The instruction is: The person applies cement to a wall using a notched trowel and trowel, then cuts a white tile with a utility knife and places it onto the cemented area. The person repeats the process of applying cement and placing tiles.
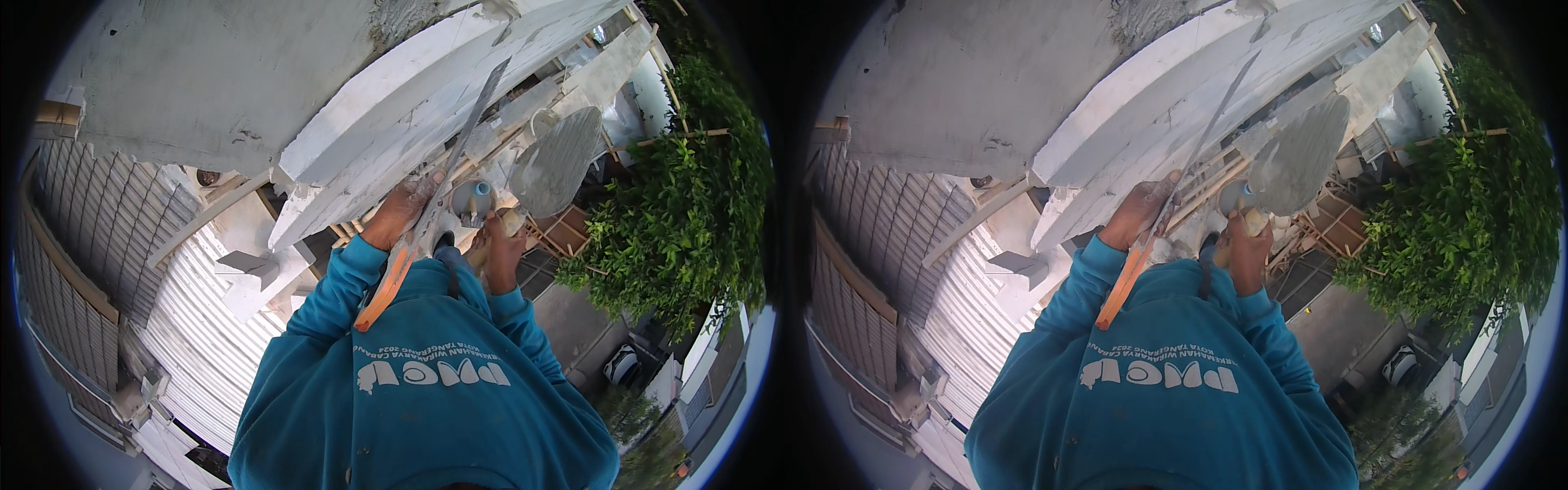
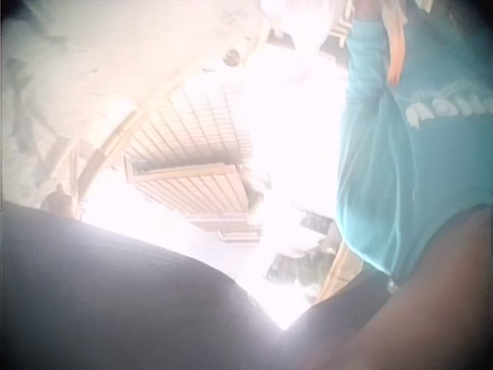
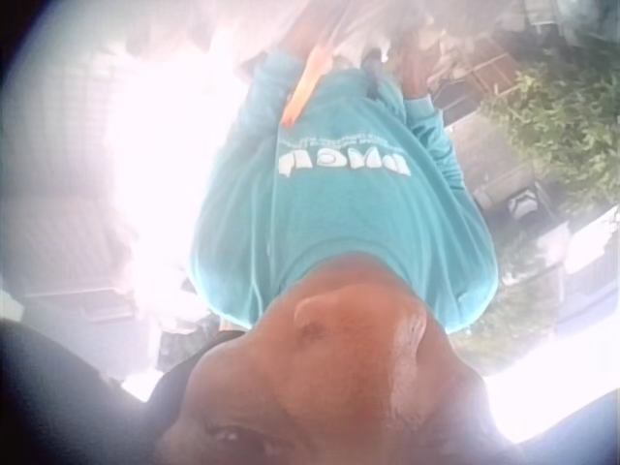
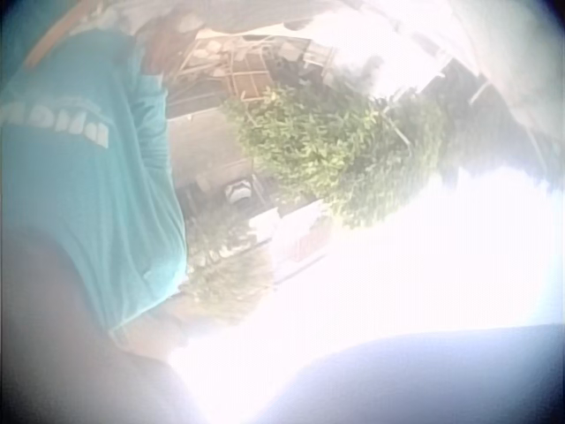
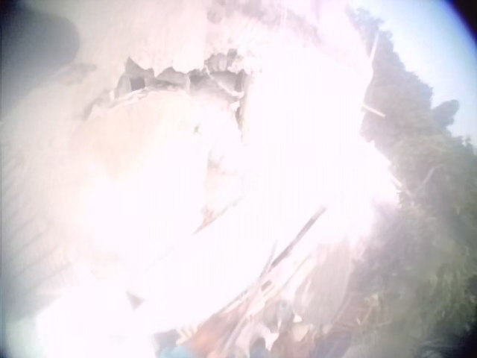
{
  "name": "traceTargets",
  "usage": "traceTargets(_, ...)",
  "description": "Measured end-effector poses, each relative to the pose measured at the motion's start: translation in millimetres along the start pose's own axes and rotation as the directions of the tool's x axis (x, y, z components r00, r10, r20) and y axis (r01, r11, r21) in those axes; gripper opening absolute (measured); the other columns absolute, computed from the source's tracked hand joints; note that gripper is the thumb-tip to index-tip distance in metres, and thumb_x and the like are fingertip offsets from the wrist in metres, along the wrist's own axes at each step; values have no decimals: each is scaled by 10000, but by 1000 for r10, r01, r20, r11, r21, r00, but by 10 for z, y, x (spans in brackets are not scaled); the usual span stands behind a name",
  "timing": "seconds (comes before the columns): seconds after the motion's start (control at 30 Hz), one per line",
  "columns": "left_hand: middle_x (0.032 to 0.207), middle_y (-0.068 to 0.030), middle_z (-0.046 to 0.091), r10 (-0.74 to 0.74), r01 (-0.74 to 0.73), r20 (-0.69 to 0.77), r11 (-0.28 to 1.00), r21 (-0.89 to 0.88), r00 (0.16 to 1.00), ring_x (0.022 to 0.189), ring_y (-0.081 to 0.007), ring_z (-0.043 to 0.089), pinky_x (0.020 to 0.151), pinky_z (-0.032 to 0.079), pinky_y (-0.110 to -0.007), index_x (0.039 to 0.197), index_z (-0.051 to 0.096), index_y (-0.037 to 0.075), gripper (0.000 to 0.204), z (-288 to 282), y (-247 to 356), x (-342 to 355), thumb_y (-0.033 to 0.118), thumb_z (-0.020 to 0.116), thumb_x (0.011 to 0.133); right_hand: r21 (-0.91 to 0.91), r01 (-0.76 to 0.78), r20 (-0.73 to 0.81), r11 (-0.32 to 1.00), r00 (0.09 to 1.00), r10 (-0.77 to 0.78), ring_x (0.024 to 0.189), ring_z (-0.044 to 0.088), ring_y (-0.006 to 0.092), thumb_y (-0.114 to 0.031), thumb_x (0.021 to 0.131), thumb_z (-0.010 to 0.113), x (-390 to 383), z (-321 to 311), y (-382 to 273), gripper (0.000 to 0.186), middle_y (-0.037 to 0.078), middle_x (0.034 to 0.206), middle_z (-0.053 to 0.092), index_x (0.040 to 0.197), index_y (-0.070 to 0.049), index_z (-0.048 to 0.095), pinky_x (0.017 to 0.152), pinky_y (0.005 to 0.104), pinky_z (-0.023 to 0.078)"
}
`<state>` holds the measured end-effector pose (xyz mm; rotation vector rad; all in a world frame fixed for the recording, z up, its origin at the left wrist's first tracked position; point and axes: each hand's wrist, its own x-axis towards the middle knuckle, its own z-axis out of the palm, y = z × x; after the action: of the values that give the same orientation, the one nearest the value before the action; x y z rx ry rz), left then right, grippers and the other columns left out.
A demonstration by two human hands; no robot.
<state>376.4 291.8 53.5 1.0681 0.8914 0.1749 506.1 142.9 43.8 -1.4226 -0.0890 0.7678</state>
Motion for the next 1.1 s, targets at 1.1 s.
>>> traceTargets(1.1, 649, -65, 492, 363, -377, 111, 846, 377, 925, 636, -115, 425, 579, 380, -314, 811, 629, -21, 382, 69, 267, -254, 340, 658, 933, -288, 514, 7, 808, 845, -535, 497, 521, 82, -140, 904, 681, 1106, -406, -1106, 161, 9, 634, 563, 891, -26, 567, 446, 250, 419)
